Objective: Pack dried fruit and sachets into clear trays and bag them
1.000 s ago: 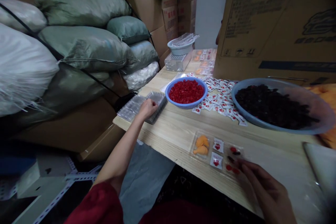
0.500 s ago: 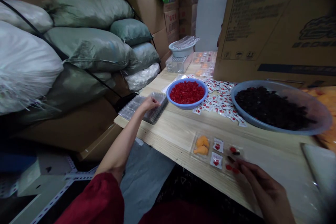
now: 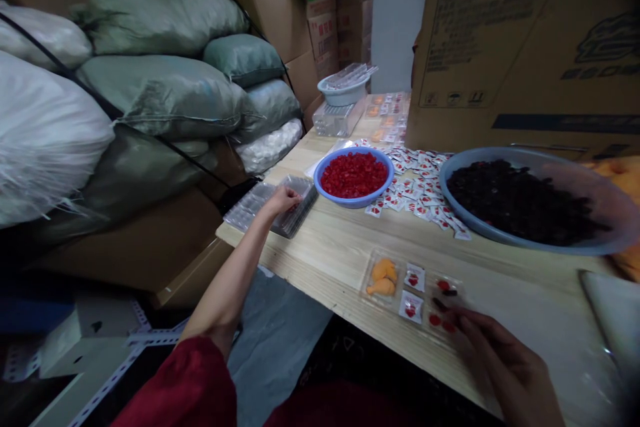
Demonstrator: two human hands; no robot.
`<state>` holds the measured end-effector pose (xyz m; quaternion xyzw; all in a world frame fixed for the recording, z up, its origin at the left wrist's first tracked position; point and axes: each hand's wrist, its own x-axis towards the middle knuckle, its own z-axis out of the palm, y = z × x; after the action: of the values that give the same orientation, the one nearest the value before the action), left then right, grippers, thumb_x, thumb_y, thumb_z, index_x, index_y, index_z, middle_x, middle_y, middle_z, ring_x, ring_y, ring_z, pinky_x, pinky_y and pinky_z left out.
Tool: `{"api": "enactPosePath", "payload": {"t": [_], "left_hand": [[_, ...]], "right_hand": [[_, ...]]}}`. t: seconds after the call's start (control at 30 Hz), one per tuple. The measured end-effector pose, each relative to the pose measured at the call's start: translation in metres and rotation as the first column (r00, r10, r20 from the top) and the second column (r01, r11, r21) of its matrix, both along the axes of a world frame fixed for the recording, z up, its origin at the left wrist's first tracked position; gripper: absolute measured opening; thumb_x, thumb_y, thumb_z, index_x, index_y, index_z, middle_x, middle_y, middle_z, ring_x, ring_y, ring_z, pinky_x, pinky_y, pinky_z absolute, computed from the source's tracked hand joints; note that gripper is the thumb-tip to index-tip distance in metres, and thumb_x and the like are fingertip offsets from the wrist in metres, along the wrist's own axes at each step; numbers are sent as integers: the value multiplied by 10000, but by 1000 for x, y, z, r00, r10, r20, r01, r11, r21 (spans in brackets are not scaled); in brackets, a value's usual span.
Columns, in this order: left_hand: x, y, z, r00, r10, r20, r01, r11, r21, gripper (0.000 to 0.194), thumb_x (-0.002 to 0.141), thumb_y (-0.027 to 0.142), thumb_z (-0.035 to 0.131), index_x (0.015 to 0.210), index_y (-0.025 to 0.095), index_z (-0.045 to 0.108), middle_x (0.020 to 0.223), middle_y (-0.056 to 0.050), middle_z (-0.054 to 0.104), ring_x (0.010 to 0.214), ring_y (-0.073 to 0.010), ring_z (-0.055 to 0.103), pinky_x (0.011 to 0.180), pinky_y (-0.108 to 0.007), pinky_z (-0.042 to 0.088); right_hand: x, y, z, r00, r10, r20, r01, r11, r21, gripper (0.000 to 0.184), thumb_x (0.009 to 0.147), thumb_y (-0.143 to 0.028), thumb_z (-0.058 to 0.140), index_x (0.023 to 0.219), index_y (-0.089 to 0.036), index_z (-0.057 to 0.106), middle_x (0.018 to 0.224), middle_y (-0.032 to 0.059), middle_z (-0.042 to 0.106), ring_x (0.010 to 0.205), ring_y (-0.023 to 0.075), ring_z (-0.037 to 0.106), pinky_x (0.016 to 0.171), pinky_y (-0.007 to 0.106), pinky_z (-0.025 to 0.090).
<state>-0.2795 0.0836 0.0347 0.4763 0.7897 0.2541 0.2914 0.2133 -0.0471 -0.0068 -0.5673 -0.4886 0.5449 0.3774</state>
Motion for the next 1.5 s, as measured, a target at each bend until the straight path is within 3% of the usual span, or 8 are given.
{"api": "enactPosePath", "payload": {"t": [0.33,0.47,0.6,0.93,1.2,1.3,1.4,1.5], "left_hand": [[8,-3,6,982,-13,-189,8,1000,-28,222,724,347,661,620,153,632,526,0,571,508,-123,527,537,-238,430],[13,0,8,936,-15,-353,-1,999,-46,99,673,257,678,628,170,660,550,-27,604,628,-179,600,602,-253,434],[20,-3,14,877,-31,-479,14,999,-40,71,667,247,683,655,180,663,656,-59,660,746,-215,626,658,-263,426],[31,-23,22,831,-92,-548,61,995,-75,182,784,245,589,824,140,732,804,-99,736,800,-215,650,696,-255,438],[39,0,25,823,-65,-565,-24,989,-148,120,684,212,691,783,154,725,827,-125,745,826,-259,671,737,-309,468],[40,-2,31,830,-33,-557,-26,995,-97,70,685,208,690,737,162,696,789,-111,730,830,-252,664,732,-297,461],[40,-23,49,833,29,-553,-23,1000,18,94,779,234,608,775,160,665,772,-91,701,801,-224,645,713,-280,449],[56,-59,69,898,148,-413,-15,951,309,151,886,267,499,889,164,610,802,-48,655,718,-158,597,675,-249,441]], "right_hand": [[2,-6,3,999,-11,32,10,1000,14,489,714,-644,700,1006,-258,769,1205,67,715,1226,352,590,1150,478,361],[1,-8,2,998,-31,50,30,999,21,493,700,-654,703,966,-245,777,1174,66,728,1203,340,611,1101,423,436],[-4,-9,3,1000,-14,27,13,1000,10,496,700,-641,711,996,-249,772,1199,64,719,1216,331,605,1106,411,429],[-13,-4,-8,999,18,32,-16,999,-48,531,669,-669,722,973,-236,775,1168,74,728,1196,344,609,1140,440,379],[-17,-5,-8,999,7,42,-4,998,-65,540,678,-657,725,997,-224,770,1154,74,733,1184,316,623,1089,364,443],[-17,-7,-6,1000,-3,31,5,998,-65,547,659,-663,733,988,-228,780,1167,75,730,1189,322,621,1096,371,436],[-15,-9,-6,1000,-12,-6,12,997,-72,535,658,-654,743,992,-239,785,1184,73,724,1230,329,592,1113,383,419],[-27,-14,-7,997,12,-72,-19,995,-100,484,684,-615,763,998,-247,781,1165,75,731,1245,322,581,1113,386,419]]}}
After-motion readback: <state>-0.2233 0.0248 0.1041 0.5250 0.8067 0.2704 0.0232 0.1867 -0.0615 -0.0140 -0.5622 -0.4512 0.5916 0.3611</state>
